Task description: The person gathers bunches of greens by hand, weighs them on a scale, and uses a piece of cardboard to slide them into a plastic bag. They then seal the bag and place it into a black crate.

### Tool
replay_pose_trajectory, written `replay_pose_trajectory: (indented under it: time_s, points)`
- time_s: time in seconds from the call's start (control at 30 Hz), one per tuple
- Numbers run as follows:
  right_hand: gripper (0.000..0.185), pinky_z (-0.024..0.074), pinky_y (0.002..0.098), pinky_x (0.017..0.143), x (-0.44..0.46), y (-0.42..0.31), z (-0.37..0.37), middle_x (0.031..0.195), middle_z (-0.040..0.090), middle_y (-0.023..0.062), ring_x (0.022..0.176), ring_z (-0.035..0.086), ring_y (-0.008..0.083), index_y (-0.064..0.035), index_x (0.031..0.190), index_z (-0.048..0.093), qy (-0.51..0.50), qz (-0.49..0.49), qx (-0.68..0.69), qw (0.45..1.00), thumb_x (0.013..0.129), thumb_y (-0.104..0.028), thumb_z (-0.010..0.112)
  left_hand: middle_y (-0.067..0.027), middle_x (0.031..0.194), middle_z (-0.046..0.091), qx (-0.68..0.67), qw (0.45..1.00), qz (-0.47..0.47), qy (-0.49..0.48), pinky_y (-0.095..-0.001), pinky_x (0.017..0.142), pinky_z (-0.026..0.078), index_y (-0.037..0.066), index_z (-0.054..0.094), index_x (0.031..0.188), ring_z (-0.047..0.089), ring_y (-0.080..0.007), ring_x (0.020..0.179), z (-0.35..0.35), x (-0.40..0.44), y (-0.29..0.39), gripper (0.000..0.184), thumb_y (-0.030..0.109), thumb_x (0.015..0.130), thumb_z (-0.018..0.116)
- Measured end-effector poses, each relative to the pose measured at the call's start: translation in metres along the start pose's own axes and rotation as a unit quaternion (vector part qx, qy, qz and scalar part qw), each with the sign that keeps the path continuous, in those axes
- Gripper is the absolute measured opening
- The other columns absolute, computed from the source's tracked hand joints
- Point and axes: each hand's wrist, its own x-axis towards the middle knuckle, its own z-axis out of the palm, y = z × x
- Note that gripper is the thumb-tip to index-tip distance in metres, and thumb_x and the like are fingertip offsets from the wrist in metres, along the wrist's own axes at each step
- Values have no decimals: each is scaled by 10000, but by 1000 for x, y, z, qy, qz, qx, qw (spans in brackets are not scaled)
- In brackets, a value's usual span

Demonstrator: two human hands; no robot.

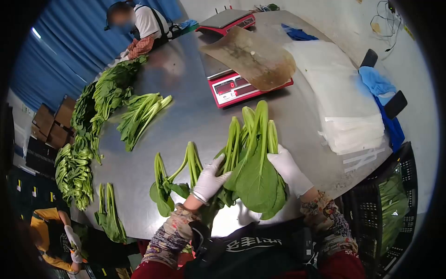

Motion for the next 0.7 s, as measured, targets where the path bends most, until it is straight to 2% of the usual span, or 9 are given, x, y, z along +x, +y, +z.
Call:
replay_pose_trajectory:
  time_s: [0.1,0.23,0.37,0.4,0.43,0.47,0.53,0.6,0.7]
  points:
    - [357,503,281,742,7,7,-4,1037,624,90,853,610,150,7,1223,506,9,-16,-22,1000,867,-17,521,-90,1053,645,-225,962,-145,-43,-258,855,476,-17,524,1254,595,-130,923,-29,-4,10,471,127,836,688]
    - [346,501,275,741,-3,-9,1,1030,625,88,849,611,140,10,1220,503,-2,26,14,1000,880,-35,540,-31,931,649,-324,924,-202,-1,-232,746,494,6,642,1049,600,-96,806,-60,-3,1,201,102,874,625]
    - [331,497,262,743,-8,-15,-4,1022,627,86,847,610,129,14,1217,501,-37,29,57,997,896,-57,539,-47,921,644,-479,843,-238,-51,-263,715,500,31,578,1129,616,-127,813,-98,-7,22,267,186,912,583]
    - [328,496,260,742,-4,-10,-8,1020,628,87,845,609,126,16,1215,502,-41,24,46,998,898,-60,538,-60,934,652,-413,883,-215,-61,-295,736,506,17,586,1135,630,-161,844,-106,-7,-9,319,240,906,593]
    - [325,494,257,741,-2,-7,-10,1019,629,88,844,609,123,18,1213,502,-46,18,37,998,899,-62,537,-96,948,655,-186,961,-201,15,-324,749,504,7,588,1127,634,-205,855,-113,-5,-16,370,282,882,618]
    - [339,493,260,749,-1,-7,-10,1024,630,92,850,610,130,14,1225,496,-44,17,34,998,898,-65,539,-133,962,658,52,979,-174,89,-354,761,503,-4,590,1119,637,-248,865,-116,-4,-22,423,324,857,643]
    - [368,491,265,763,-2,-7,-9,1034,632,100,862,612,144,7,1251,484,-42,18,22,999,896,-72,543,-184,974,655,285,927,-41,241,-385,763,501,-19,597,1113,636,-320,883,-112,9,7,473,353,827,657]
    - [403,479,278,807,-1,1,-5,1067,624,116,910,603,163,-4,1283,464,-6,-31,-65,997,906,-122,544,-184,1016,652,148,970,-73,179,-401,810,490,-5,590,1149,629,-318,946,-89,30,34,554,437,818,631]
    - [461,449,297,872,-11,-5,9,1130,601,139,989,576,184,-18,1323,433,94,-85,-181,975,922,-219,541,-232,1083,623,121,985,-118,15,-391,875,470,-6,535,1219,595,-361,1035,-42,74,32,687,550,817,573]
